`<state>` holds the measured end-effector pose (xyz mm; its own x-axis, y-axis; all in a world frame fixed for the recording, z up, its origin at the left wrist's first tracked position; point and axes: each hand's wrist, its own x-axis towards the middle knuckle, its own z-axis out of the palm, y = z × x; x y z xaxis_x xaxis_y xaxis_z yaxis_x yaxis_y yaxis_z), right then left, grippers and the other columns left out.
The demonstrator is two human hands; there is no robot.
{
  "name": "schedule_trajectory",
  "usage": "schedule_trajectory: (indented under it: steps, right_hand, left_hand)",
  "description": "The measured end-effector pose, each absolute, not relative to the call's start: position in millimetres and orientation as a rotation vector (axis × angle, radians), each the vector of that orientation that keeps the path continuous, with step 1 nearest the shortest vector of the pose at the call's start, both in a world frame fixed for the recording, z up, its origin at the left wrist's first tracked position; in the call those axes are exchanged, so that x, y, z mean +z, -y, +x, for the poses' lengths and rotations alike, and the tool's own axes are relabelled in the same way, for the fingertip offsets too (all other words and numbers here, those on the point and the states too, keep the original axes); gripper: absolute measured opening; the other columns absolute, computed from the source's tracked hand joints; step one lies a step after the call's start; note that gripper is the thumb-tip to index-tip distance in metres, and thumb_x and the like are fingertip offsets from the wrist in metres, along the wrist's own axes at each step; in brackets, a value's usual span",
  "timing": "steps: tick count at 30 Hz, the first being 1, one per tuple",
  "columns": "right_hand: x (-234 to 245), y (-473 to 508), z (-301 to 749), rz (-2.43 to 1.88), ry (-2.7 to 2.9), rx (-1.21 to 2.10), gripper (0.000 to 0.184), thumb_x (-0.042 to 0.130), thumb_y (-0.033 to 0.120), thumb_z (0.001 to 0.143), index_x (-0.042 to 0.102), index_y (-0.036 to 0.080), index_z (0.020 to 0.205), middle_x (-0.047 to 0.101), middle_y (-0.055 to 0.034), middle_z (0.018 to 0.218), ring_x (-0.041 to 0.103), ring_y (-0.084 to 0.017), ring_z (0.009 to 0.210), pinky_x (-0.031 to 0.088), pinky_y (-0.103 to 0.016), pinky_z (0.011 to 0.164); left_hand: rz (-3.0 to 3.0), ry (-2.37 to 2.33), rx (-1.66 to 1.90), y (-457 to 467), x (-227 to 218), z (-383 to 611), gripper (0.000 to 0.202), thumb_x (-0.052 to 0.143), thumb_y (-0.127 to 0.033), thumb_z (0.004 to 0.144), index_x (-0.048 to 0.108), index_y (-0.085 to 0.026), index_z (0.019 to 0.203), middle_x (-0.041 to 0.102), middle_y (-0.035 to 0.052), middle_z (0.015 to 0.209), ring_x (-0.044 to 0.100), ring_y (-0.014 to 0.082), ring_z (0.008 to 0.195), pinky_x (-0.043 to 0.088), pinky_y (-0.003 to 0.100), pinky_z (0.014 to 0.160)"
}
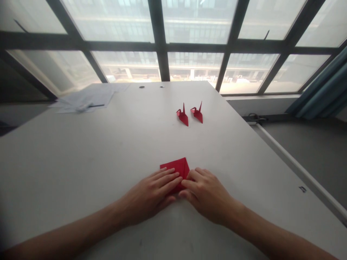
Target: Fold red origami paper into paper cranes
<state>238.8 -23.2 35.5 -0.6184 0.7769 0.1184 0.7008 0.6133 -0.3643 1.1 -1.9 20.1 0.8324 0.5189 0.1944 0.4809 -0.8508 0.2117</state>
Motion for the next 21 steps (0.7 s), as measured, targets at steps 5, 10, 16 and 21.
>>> schedule_trajectory:
  steps: [5, 10, 16, 21]
  right_hand:
    - [29, 4, 244, -1.23, 2.531, 0.331, 0.03, 0.053, 0.029, 0.1, 0.063, 0.024, 0.128, 0.062, -0.0082, 0.106, 0.054, -0.023, 0.097, 0.047, -0.04, 0.089]
    - [24, -5, 250, -1.163, 2.683, 0.202, 0.046, 0.062, 0.034, 0.094, 0.055, 0.034, 0.14, 0.058, -0.0093, 0.121, 0.051, -0.026, 0.103, 0.044, -0.045, 0.093]
    - [19, -15, 256, -1.395, 2.602, -0.108, 0.038, 0.053, 0.036, 0.099, 0.058, 0.03, 0.137, 0.052, -0.0143, 0.139, 0.048, -0.031, 0.115, 0.037, -0.05, 0.096]
    - [17, -17, 257, -1.42, 2.551, -0.134, 0.042, 0.046, 0.036, 0.102, 0.054, 0.026, 0.141, 0.043, -0.0139, 0.153, 0.041, -0.033, 0.13, 0.036, -0.051, 0.103]
  left_hand:
    - [2.89, -0.741, 0.287, 3, 17, -1, 0.051, 0.049, -0.049, 0.1, 0.054, -0.017, 0.139, 0.053, 0.0149, 0.145, 0.044, 0.0345, 0.14, 0.042, 0.049, 0.115]
    - [2.848, -0.73, 0.309, 1, 15, -3, 0.051, 0.054, -0.049, 0.098, 0.053, -0.018, 0.139, 0.054, 0.0161, 0.141, 0.046, 0.0338, 0.138, 0.042, 0.05, 0.114]
    - [2.879, -0.734, 0.262, 1, 17, -3, 0.048, 0.056, -0.045, 0.097, 0.055, -0.017, 0.137, 0.054, 0.0175, 0.141, 0.047, 0.0369, 0.137, 0.044, 0.051, 0.112]
    - [2.879, -0.736, 0.275, 2, 15, -3, 0.047, 0.056, -0.044, 0.098, 0.056, -0.018, 0.136, 0.053, 0.0175, 0.142, 0.048, 0.0367, 0.136, 0.044, 0.052, 0.112]
